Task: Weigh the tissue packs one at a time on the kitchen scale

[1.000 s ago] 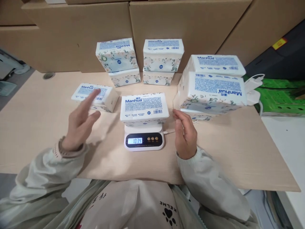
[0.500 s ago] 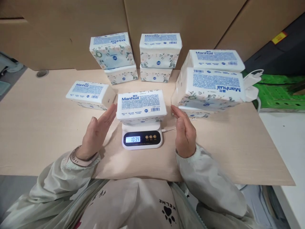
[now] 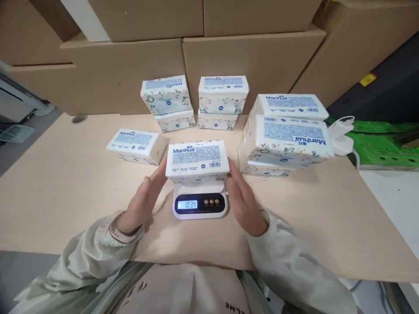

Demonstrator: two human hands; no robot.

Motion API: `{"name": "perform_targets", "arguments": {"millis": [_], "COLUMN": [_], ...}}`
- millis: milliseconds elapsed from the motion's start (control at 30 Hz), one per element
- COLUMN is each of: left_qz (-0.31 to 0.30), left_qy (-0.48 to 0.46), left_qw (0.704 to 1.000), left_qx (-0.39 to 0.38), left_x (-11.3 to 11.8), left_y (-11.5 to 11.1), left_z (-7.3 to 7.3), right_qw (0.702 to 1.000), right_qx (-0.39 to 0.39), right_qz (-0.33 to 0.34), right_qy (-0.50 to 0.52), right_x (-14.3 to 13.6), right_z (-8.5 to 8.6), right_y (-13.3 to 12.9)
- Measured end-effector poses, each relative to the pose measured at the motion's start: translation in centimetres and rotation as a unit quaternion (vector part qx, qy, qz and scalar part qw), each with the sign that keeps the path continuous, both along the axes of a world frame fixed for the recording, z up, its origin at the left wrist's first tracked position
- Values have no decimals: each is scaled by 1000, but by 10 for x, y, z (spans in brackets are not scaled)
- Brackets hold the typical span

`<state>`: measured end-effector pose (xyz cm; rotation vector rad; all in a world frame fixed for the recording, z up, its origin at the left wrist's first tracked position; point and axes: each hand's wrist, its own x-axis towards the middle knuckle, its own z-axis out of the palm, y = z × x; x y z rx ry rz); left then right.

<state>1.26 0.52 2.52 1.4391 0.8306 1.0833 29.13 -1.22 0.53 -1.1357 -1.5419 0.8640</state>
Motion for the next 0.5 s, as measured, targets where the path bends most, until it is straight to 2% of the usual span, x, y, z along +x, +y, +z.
{"name": "perform_targets", "arguments": {"millis": [100,233,300,367,433,500], "left_qz": [60,242,319,359,379,384], "left_qy": [-16,-47,-58,-62,-55,-47], "left_qw": [998,968,945,931,923,921], "left_qx": [26,55,49,18,-21,-39], "left_x": [-2,-23,-40,-57,-71,-80], "left_y": [-15,-46,-54,-51,-38,-23], "left_z": [15,25,22,15,5,-4], "right_qw": [998,978,956,934,922,924], "right_qx": [1,-67,-115,-152,-182,-203], "right_qz": [64,198,267,320,339,322], "right_qy": [7,21,31,49,50,28], "right_x": [-18,-54,-76,-100,-123,-141], "right_z": [16,40,48,52,50,44], "right_y": [-11,-24,-19,-5,14,32]}}
